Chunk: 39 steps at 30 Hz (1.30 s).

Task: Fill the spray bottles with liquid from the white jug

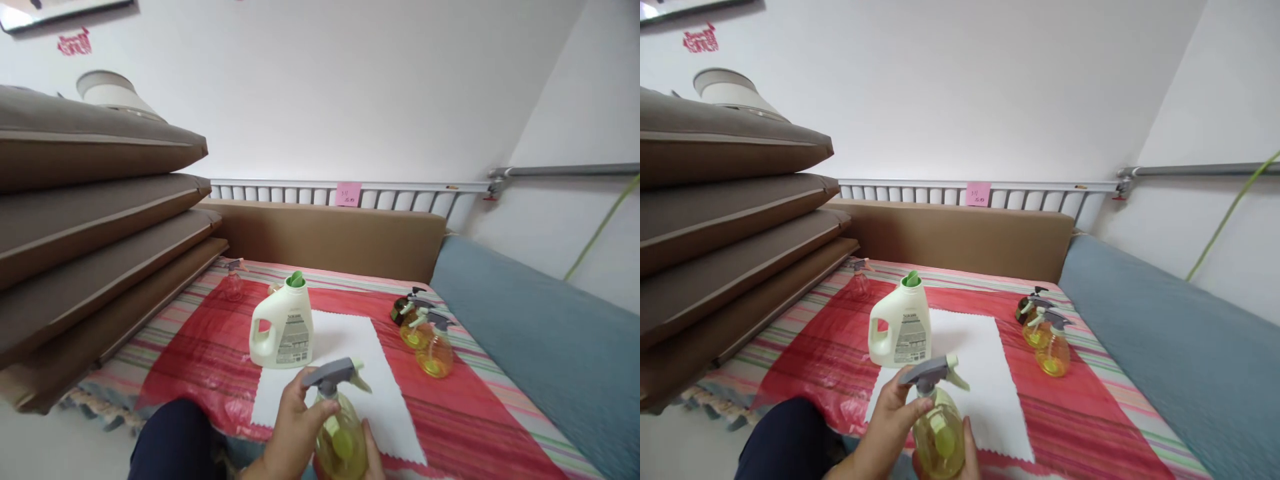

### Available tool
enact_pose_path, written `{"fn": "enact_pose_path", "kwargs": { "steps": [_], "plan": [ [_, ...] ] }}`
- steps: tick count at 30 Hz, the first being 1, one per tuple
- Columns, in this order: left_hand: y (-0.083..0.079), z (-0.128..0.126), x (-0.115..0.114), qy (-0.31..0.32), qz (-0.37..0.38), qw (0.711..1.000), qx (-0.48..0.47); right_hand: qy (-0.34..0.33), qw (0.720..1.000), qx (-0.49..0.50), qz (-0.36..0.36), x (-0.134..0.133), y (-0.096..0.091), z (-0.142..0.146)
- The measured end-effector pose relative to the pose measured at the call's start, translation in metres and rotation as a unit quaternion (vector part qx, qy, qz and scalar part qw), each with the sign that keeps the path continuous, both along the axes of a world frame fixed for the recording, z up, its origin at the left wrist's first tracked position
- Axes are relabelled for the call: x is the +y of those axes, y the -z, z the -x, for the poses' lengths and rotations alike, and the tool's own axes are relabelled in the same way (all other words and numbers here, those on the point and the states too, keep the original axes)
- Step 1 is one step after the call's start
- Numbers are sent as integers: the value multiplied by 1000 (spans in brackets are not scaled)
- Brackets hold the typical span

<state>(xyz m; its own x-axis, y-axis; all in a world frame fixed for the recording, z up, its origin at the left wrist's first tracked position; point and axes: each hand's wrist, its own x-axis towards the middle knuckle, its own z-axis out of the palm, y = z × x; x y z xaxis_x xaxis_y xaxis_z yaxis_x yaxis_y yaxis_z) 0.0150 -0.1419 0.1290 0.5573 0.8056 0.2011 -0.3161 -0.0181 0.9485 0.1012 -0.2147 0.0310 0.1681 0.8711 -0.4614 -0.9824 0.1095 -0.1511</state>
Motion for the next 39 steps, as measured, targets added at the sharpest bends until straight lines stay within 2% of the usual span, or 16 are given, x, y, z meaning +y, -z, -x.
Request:
{"fn": "enact_pose_path", "kwargs": {
  "steps": [3,7,10,17,20,25,30,34,37,39],
  "plan": [
    [5,-3,3,-64,20,998,-6,37,999,0,-7,-1,0,3],
    [7,-6,6,-31,45,997,-60,25,999,-31,-18,-5,-5,3],
    [3,-6,12,-43,93,990,-93,13,999,-27,-25,-7,-10,1],
    [-9,-2,34,-125,191,960,-163,-8,1000,-4,-28,-8,-9,-2],
    [-12,4,38,-150,191,954,-177,-9,999,-8,-31,-8,-8,-4],
    [-25,17,46,-179,147,944,-235,-14,1000,1,-13,-8,-3,-10],
    [-41,31,79,-209,118,933,-269,-13,1000,17,7,-8,14,-19],
    [-48,40,117,-226,186,920,-260,-25,999,22,17,-10,28,-26],
    [-40,49,143,-233,232,914,-237,-20,999,26,30,-13,36,-31],
    [-25,56,156,-256,229,914,-215,-10,999,30,43,-16,39,-34]
  ]
}}
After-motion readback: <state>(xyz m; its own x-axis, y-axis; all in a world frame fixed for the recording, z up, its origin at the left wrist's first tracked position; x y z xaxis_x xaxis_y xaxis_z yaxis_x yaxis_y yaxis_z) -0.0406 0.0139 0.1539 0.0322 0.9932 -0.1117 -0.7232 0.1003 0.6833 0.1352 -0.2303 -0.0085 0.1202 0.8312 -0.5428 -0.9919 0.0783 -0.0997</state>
